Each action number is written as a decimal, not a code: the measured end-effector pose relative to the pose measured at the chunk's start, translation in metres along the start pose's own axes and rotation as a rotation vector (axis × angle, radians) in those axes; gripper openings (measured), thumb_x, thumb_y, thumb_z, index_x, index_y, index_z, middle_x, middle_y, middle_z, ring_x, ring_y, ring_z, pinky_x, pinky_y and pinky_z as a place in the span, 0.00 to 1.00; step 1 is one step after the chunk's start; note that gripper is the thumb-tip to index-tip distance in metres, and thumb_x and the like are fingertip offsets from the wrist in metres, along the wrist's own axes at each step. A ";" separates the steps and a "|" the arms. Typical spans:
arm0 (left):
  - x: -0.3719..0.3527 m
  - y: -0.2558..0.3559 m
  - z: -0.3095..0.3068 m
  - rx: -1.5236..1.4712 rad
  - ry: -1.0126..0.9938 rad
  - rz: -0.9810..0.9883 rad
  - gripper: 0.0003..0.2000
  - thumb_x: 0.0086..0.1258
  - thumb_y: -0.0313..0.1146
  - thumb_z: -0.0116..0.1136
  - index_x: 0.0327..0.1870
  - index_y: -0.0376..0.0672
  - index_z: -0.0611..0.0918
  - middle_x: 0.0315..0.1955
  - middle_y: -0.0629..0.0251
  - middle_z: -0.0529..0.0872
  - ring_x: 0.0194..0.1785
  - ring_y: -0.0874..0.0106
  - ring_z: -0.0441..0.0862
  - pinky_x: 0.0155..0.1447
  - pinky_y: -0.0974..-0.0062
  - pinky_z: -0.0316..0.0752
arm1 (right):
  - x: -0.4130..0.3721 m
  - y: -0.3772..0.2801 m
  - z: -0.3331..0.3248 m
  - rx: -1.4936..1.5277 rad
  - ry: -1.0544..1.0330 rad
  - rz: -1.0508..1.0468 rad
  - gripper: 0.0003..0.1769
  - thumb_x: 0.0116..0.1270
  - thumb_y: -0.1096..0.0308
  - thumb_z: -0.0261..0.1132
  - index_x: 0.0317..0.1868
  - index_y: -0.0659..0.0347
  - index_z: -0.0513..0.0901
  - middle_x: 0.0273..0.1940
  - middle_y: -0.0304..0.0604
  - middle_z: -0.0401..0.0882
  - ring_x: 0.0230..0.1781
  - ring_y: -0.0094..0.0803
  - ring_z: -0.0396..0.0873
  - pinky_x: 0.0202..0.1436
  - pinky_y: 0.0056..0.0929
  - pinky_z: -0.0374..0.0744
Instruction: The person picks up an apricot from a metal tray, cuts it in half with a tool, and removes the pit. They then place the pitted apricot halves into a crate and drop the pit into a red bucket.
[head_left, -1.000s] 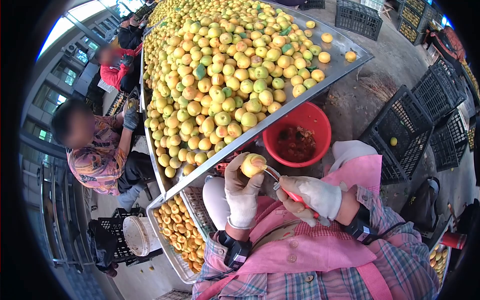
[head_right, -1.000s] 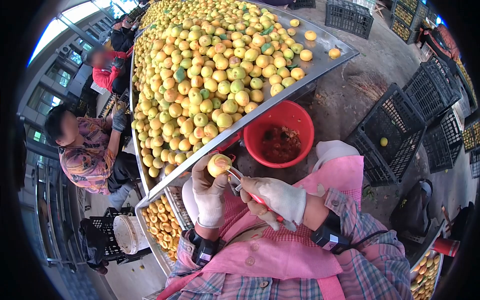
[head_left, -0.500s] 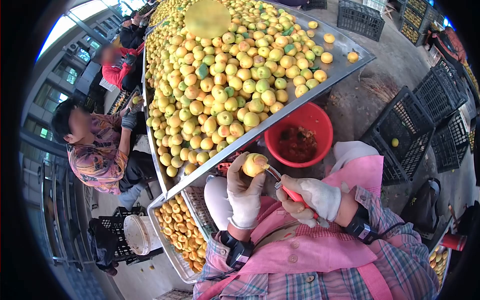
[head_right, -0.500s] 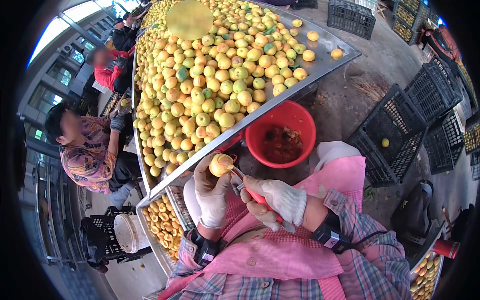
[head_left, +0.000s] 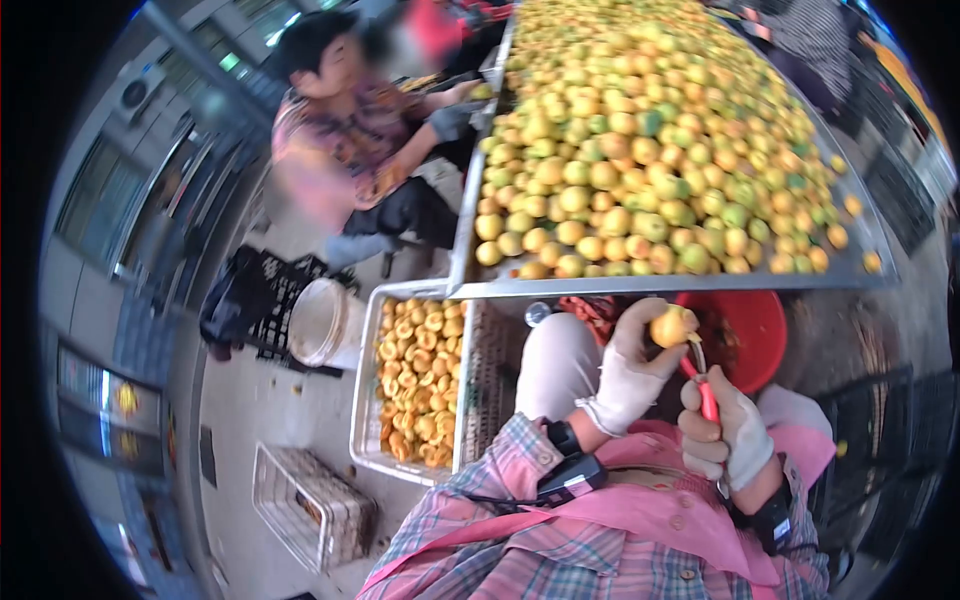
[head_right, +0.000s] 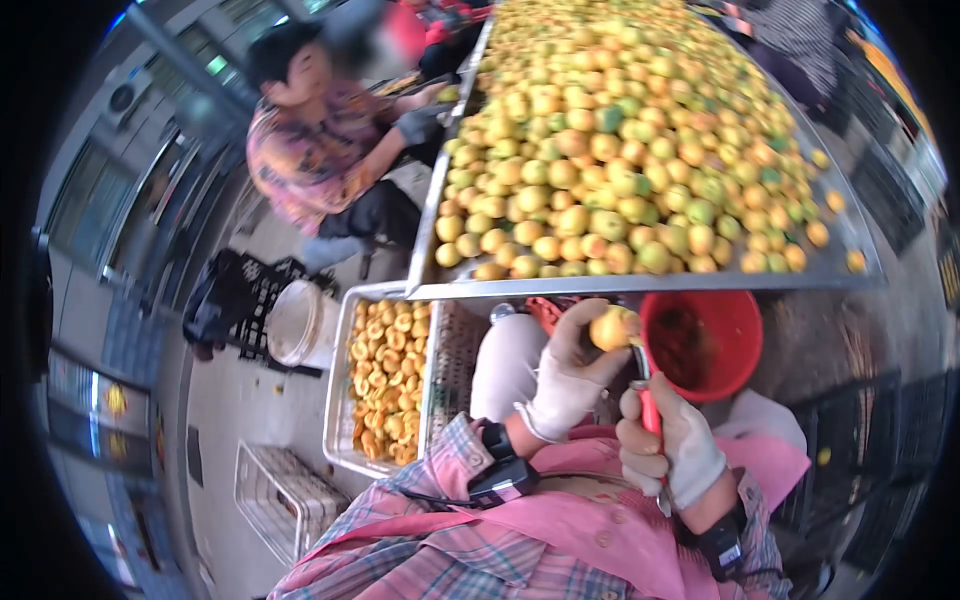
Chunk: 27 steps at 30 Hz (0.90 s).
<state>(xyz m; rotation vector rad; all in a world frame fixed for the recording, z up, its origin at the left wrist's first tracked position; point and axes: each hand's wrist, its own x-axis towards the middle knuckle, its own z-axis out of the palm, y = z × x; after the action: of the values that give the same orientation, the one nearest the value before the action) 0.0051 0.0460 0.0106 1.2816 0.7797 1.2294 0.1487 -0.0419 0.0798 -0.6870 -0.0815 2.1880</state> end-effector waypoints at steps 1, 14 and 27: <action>0.002 -0.003 -0.007 0.096 0.020 0.024 0.28 0.62 0.17 0.64 0.63 0.39 0.69 0.54 0.64 0.76 0.56 0.75 0.76 0.58 0.78 0.76 | 0.003 0.000 0.008 -0.054 0.021 -0.005 0.26 0.77 0.39 0.43 0.38 0.51 0.74 0.16 0.30 0.59 0.08 0.21 0.51 0.11 0.27 0.53; -0.021 0.054 -0.071 0.015 0.290 -0.019 0.25 0.63 0.18 0.62 0.62 0.34 0.69 0.50 0.58 0.80 0.53 0.73 0.79 0.56 0.76 0.78 | 0.056 0.022 0.058 -0.066 -0.200 0.204 0.25 0.78 0.41 0.41 0.39 0.53 0.70 0.17 0.29 0.58 0.08 0.19 0.51 0.10 0.24 0.51; -0.013 0.024 -0.026 -0.032 -0.077 -0.270 0.20 0.65 0.26 0.64 0.57 0.37 0.73 0.42 0.68 0.81 0.37 0.82 0.78 0.41 0.83 0.76 | 0.018 0.019 -0.006 -0.181 0.017 -0.029 0.27 0.77 0.39 0.40 0.38 0.56 0.69 0.19 0.33 0.60 0.09 0.24 0.56 0.11 0.27 0.64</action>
<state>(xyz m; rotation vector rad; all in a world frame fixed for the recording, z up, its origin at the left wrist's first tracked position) -0.0286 0.0370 0.0266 1.1493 0.8433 0.9665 0.1297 -0.0421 0.0612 -0.8000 -0.2814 2.1640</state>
